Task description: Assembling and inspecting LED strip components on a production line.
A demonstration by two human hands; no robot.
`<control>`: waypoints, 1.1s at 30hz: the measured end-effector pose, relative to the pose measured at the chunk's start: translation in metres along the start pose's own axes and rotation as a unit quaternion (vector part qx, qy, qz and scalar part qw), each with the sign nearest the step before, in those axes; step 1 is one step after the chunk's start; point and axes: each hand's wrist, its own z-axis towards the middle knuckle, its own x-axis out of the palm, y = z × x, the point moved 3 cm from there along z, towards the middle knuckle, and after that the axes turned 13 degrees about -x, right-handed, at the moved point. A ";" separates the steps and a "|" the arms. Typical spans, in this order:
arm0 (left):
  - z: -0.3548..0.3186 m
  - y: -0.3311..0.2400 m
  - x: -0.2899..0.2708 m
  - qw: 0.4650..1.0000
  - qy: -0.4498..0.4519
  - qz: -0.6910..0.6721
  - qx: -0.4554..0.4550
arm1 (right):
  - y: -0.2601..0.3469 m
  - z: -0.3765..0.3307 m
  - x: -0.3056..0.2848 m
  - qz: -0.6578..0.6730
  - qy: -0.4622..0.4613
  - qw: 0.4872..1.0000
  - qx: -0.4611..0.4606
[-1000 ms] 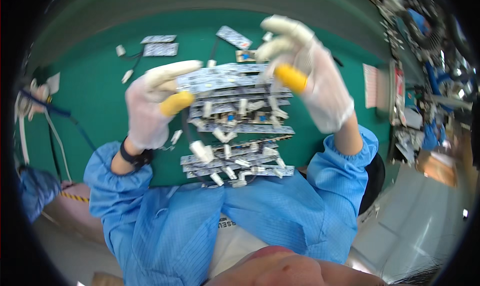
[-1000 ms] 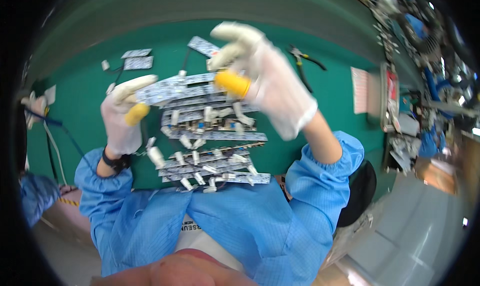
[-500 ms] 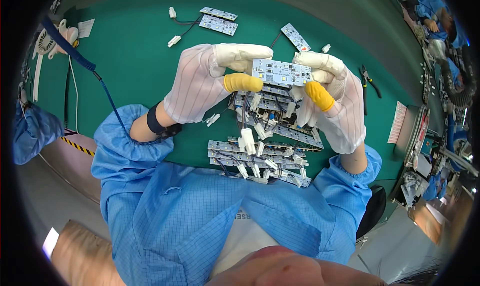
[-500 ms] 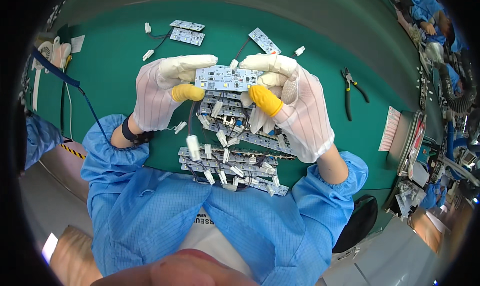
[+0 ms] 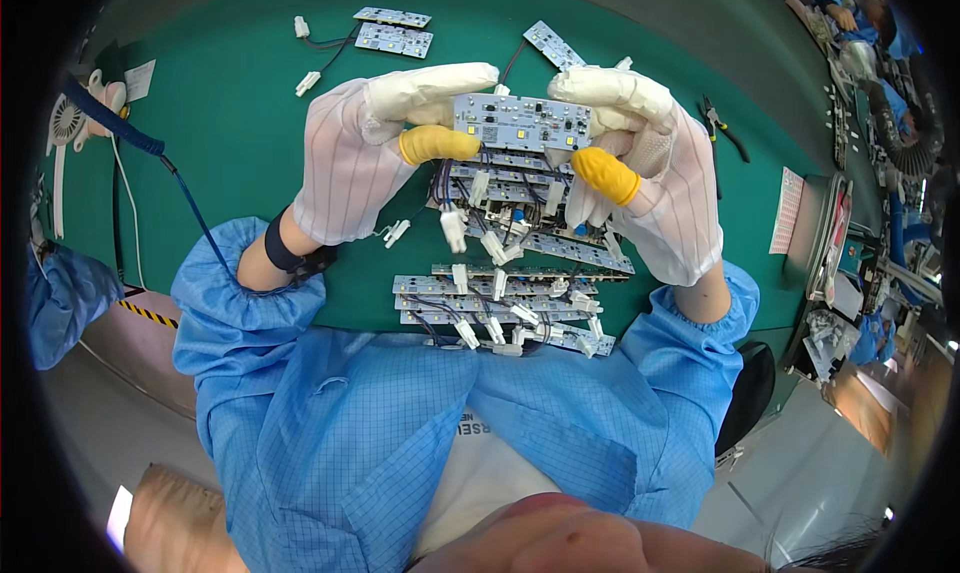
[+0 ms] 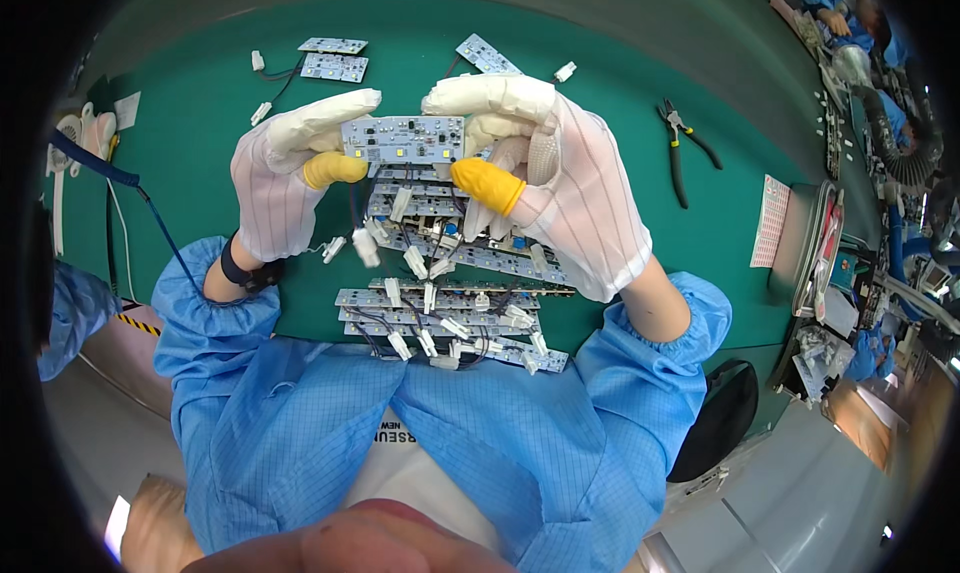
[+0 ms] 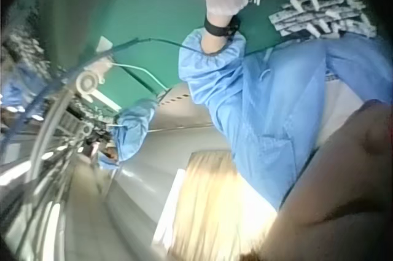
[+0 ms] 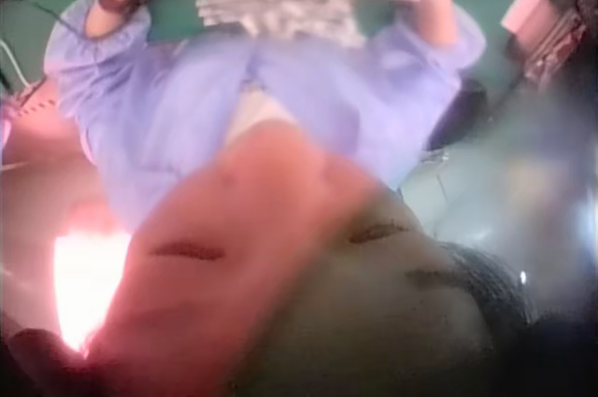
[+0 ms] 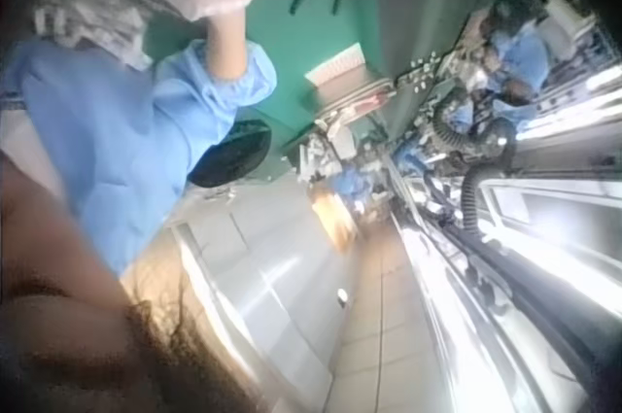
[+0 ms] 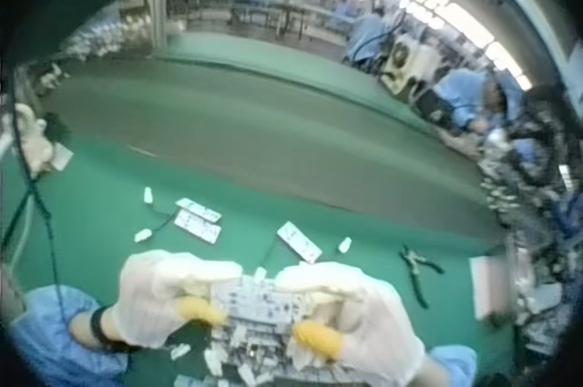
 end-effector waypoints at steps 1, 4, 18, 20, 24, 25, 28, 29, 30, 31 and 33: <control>-0.002 0.001 -0.001 1.000 -0.014 -0.008 0.009 | -0.001 0.000 -0.001 -0.013 0.007 1.000 0.006; -0.004 0.005 -0.002 0.995 -0.042 0.006 0.085 | -0.003 -0.001 -0.003 -0.005 0.014 1.000 0.007; -0.001 0.008 -0.004 0.998 -0.040 0.016 0.052 | -0.003 0.001 0.000 -0.012 0.009 1.000 -0.008; -0.002 0.005 -0.004 0.992 -0.069 0.037 0.095 | -0.007 0.001 -0.001 -0.022 0.009 1.000 -0.007; -0.004 -0.003 -0.007 0.988 -0.089 0.058 0.115 | -0.005 0.002 0.001 -0.013 0.007 1.000 0.010; -0.002 -0.009 -0.007 0.994 -0.032 0.053 0.093 | -0.005 0.002 0.002 -0.009 0.012 1.000 0.009; 0.000 -0.013 -0.006 0.994 0.027 0.056 0.085 | -0.005 0.000 -0.001 -0.019 0.000 1.000 0.009; 0.000 -0.015 -0.005 0.994 0.017 0.063 0.090 | -0.007 -0.001 0.000 -0.015 0.006 1.000 0.007; 0.000 -0.016 -0.005 0.993 0.009 0.070 0.096 | -0.009 -0.001 0.000 -0.019 0.001 1.000 -0.008; 0.000 -0.013 -0.003 0.994 0.011 0.054 0.092 | -0.009 -0.002 -0.002 -0.026 -0.006 0.999 -0.022; 0.002 -0.010 -0.002 0.992 -0.025 0.046 0.116 | -0.009 -0.002 -0.001 -0.035 -0.002 0.999 -0.016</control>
